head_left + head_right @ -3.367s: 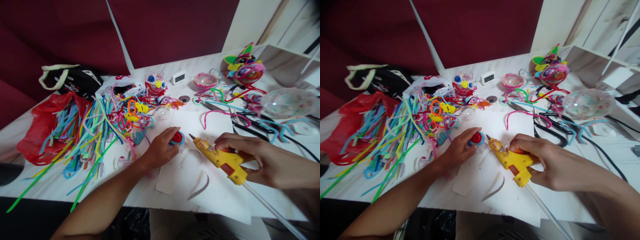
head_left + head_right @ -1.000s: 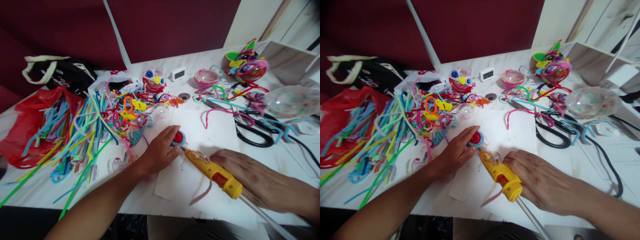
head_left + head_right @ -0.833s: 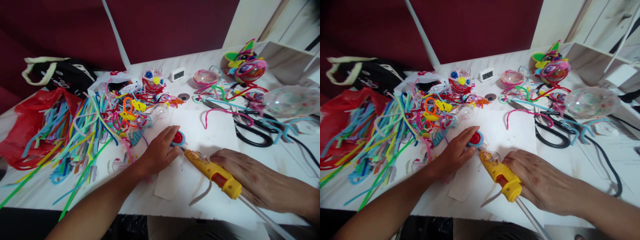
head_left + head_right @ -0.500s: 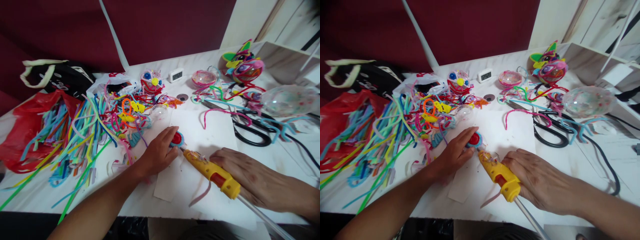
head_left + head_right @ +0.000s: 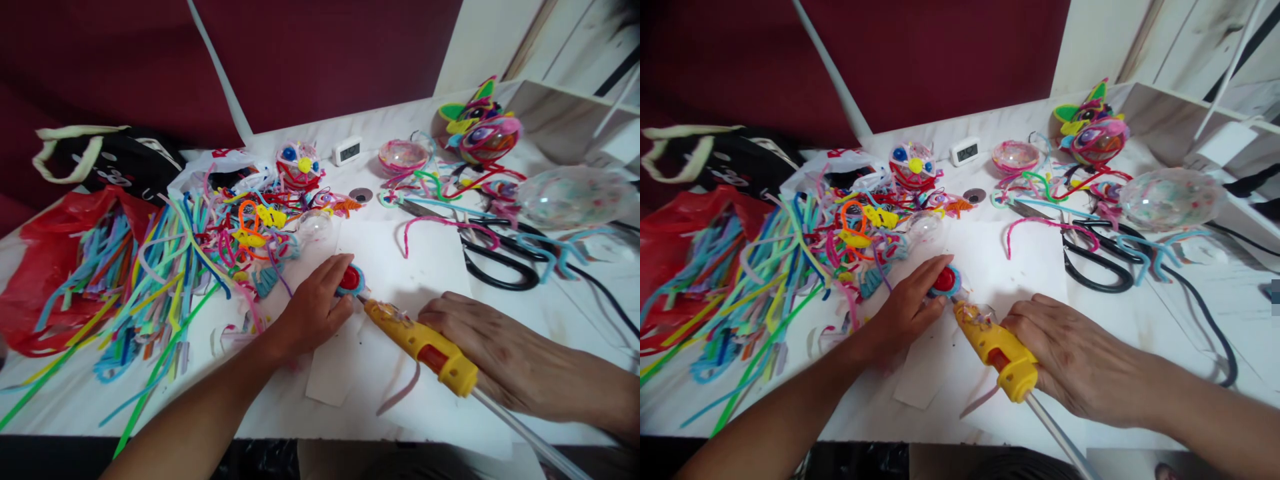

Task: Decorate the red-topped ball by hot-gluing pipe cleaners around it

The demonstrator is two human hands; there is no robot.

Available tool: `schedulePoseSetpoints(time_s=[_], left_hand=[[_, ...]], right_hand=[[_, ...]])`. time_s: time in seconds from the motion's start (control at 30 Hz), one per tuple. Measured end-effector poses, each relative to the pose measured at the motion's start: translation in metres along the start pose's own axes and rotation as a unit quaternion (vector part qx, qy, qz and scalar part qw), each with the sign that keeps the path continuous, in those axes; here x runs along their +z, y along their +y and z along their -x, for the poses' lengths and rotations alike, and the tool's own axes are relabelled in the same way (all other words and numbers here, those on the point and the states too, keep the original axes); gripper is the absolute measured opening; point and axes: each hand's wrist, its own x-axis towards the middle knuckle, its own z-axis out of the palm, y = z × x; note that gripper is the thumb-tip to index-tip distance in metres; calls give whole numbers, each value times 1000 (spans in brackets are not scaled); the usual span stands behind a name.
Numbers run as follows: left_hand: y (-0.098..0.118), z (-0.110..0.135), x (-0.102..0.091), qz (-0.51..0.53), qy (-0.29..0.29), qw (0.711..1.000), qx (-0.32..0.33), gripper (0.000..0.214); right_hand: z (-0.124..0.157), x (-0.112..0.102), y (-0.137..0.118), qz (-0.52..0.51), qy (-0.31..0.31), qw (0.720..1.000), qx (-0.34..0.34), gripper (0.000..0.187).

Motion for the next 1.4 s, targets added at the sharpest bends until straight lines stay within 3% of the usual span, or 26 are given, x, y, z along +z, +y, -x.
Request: schedulePoseSetpoints(time_s=[1.4], left_hand=[[2,-1,0,-4,1,1000,-10,55]], right_hand=[[3,2,2,-38,-17,999,21,18]])
